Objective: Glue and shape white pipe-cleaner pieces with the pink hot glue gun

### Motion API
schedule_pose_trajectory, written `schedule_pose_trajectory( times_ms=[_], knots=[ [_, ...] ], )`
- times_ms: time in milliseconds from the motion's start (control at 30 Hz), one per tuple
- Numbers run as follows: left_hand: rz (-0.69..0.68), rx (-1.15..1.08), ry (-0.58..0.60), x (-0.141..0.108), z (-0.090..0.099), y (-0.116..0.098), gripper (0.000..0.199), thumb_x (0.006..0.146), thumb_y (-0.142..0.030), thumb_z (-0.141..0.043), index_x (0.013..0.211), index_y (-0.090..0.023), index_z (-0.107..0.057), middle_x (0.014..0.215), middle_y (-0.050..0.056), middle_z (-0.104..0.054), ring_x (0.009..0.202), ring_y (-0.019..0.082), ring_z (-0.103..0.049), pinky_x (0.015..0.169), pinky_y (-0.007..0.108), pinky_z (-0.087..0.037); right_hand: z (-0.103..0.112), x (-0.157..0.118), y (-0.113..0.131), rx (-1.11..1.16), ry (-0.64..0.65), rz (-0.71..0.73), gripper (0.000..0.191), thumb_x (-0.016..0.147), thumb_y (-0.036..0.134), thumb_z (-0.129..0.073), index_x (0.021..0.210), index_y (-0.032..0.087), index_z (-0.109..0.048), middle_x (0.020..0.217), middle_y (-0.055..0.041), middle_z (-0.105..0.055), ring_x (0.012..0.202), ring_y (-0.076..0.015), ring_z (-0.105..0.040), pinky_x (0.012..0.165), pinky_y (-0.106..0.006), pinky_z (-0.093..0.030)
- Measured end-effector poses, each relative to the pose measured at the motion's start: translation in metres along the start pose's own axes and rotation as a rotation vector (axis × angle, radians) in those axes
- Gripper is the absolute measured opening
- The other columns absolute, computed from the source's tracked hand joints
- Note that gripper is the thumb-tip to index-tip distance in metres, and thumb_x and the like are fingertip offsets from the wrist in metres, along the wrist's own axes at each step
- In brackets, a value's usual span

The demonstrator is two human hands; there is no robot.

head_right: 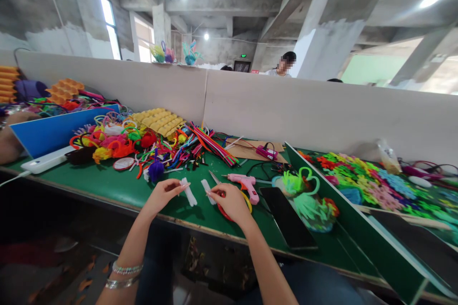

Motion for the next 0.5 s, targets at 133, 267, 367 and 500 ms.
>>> schedule_pose_trajectory(
  times_ms=[133, 267, 367, 500],
  knots=[
    [-0.002, 0.030, 0.017, -0.001, -0.005, -0.002, 0.024, 0.063, -0.036, -0.065, 0.069, -0.012, -0.062, 0.056, -0.002, -0.056, 0.052, 0.009, -0.047, 0.050, 0.019, -0.034, 0.002, 0.002, -0.002, 0.152, -0.030, -0.014, 0.031, 0.074, 0.046, -0.050, 0.074, 0.019, -0.065, 0.074, -0.0025, -0.065, 0.069, -0.0159, -0.055, 0.063, -0.027, -0.041],
    [0.010, 0.048, 0.039, -0.002, -0.009, -0.002, 0.027, 0.064, -0.037, -0.063, 0.069, -0.011, -0.063, 0.055, -0.001, -0.056, 0.050, 0.008, -0.045, 0.047, 0.019, -0.032, 0.003, 0.001, 0.005, 0.215, -0.038, 0.047, 0.028, 0.075, 0.044, -0.052, 0.074, 0.019, -0.064, 0.075, -0.0017, -0.064, 0.071, -0.0151, -0.054, 0.066, -0.027, -0.041],
    [0.009, 0.030, 0.009, -0.001, -0.010, -0.002, 0.027, 0.063, -0.037, -0.065, 0.069, -0.011, -0.063, 0.055, -0.001, -0.056, 0.050, 0.008, -0.045, 0.047, 0.018, -0.033, 0.004, -0.001, 0.012, 0.223, -0.017, 0.078, 0.027, 0.076, 0.043, -0.051, 0.074, 0.019, -0.063, 0.077, -0.0018, -0.063, 0.073, -0.0149, -0.054, 0.068, -0.027, -0.040],
    [-0.023, 0.004, -0.012, -0.001, -0.011, -0.002, 0.027, 0.062, -0.037, -0.066, 0.071, -0.012, -0.063, 0.056, -0.002, -0.057, 0.050, 0.007, -0.045, 0.048, 0.018, -0.034, 0.002, -0.004, 0.020, 0.220, 0.085, 0.081, 0.026, 0.077, 0.042, -0.050, 0.075, 0.019, -0.061, 0.076, -0.0008, -0.061, 0.074, -0.0143, -0.053, 0.070, -0.026, -0.040]
  ],
)
Point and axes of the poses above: each hand's wrist, its own x-axis towards the middle knuckle, its own z-axis out of the back of the hand, y = z × x, the point moved 4 cm from there along x, towards the middle knuckle
